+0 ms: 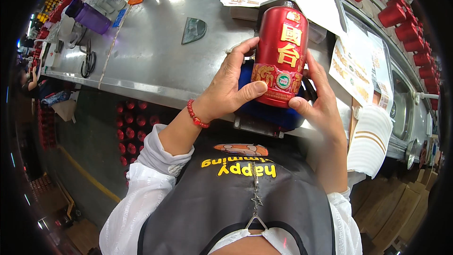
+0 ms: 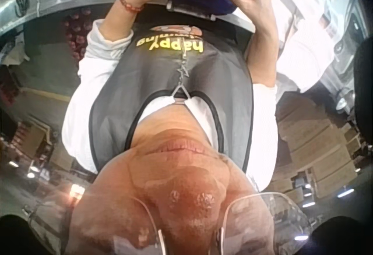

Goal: The person applies gold stickers to red cylindrical containers. They peel each sticker from a sheet, position it on the container, and smooth it with a green tool. The person repeats this process for multiple containers.

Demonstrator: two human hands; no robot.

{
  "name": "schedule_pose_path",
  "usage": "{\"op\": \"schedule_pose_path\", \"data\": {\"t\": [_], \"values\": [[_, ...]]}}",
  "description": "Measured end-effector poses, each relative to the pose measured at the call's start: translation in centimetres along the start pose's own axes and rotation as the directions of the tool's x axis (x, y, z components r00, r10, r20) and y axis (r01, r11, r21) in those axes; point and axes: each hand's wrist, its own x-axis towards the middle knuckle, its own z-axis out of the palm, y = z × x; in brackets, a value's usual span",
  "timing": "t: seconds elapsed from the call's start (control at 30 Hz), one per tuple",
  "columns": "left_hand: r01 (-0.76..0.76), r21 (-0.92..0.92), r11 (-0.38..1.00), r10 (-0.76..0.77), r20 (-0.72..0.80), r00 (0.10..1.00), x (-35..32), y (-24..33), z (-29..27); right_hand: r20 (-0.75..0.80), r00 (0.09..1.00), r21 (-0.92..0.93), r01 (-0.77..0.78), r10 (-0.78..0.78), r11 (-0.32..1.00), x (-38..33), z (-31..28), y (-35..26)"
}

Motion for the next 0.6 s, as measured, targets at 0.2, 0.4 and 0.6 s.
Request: {"op": "schedule_pose_path", "data": {"t": [0.2, 0.4, 0.6], "values": [[-0.079, 0.116, 0.990, 0.077, 0.017, 0.997, -0.3, -0.1, -0.2, 0.001, 1.000, 0.007, 0.012, -0.012, 1.000, -0.1, 0.0, 0.2], [-0.129, 0.367, 0.921, 0.093, 0.114, 0.989, -0.4, 0.1, -1.2, -0.058, 0.998, 0.036, 0.002, 0.000, 0.999, -0.6, 0.6, -0.5], [-0.231, 0.645, 0.728, 0.176, 0.149, 0.973, -0.7, 0.3, -1.1, -0.027, 0.939, -0.470, 0.290, -0.342, 0.834, -1.3, 1.1, -0.5]]}}
